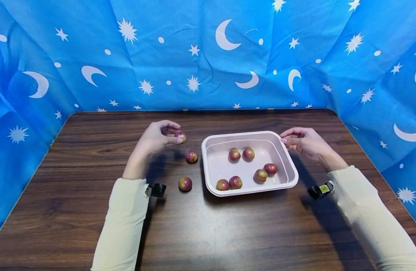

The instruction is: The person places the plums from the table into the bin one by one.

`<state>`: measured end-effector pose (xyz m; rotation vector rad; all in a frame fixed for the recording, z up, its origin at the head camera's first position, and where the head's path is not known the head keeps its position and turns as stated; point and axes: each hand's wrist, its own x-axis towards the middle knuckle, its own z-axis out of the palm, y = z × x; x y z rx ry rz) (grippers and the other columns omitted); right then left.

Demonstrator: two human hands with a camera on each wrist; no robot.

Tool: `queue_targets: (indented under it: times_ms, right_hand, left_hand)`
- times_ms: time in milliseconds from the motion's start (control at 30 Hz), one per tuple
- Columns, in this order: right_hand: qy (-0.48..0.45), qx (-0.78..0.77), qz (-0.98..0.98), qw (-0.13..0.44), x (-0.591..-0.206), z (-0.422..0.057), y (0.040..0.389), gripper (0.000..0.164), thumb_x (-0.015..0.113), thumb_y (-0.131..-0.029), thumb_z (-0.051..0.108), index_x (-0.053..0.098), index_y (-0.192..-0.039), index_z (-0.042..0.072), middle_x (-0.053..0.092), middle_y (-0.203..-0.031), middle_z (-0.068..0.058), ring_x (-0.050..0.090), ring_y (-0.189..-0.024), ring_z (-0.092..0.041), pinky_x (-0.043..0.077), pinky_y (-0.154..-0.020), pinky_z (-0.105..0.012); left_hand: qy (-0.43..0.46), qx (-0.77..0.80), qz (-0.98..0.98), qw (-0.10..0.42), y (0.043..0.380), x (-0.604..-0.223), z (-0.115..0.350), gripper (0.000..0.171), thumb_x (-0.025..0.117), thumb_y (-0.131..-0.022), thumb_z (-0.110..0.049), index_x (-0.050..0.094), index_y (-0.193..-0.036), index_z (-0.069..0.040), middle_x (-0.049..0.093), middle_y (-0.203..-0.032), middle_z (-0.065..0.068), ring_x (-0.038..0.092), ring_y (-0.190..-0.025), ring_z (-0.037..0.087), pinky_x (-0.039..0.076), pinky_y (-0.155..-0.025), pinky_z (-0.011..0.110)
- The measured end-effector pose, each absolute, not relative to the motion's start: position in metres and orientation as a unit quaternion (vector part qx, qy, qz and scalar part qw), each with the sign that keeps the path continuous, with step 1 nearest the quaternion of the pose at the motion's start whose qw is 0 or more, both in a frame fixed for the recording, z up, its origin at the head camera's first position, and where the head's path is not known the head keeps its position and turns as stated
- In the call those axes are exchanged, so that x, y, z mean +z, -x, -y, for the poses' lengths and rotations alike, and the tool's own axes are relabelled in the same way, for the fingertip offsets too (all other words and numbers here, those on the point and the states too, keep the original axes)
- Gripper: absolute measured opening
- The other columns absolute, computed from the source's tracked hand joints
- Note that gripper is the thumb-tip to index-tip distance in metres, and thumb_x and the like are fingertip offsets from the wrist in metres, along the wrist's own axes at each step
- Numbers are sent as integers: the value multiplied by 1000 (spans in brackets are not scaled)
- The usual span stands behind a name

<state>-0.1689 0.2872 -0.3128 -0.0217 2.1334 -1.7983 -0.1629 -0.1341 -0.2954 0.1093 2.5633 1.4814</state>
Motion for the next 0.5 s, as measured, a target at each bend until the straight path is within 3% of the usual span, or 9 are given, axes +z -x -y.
queue_targets:
  times_ms: [233,500]
  right_hand:
    - [9,-631,-756,177,-313,-287,169,23,65,-85,10,59,-103,-1,66,-84,-3,62,-72,-15,53,-71,-27]
    - [8,-624,-762,175,-312,-287,170,25,64,-86,11,57,-106,-4,66,-85,-3,62,-73,-15,53,-70,-27]
  left_hand:
    - [-63,489,-866,87,160,-283,124,39,69,-80,-5,55,-115,5,59,-111,21,56,-100,29,46,-85,37]
    - [-85,485,-866,84,156,-277,110,40,71,-78,-5,56,-114,3,61,-107,19,58,-98,27,47,-83,35]
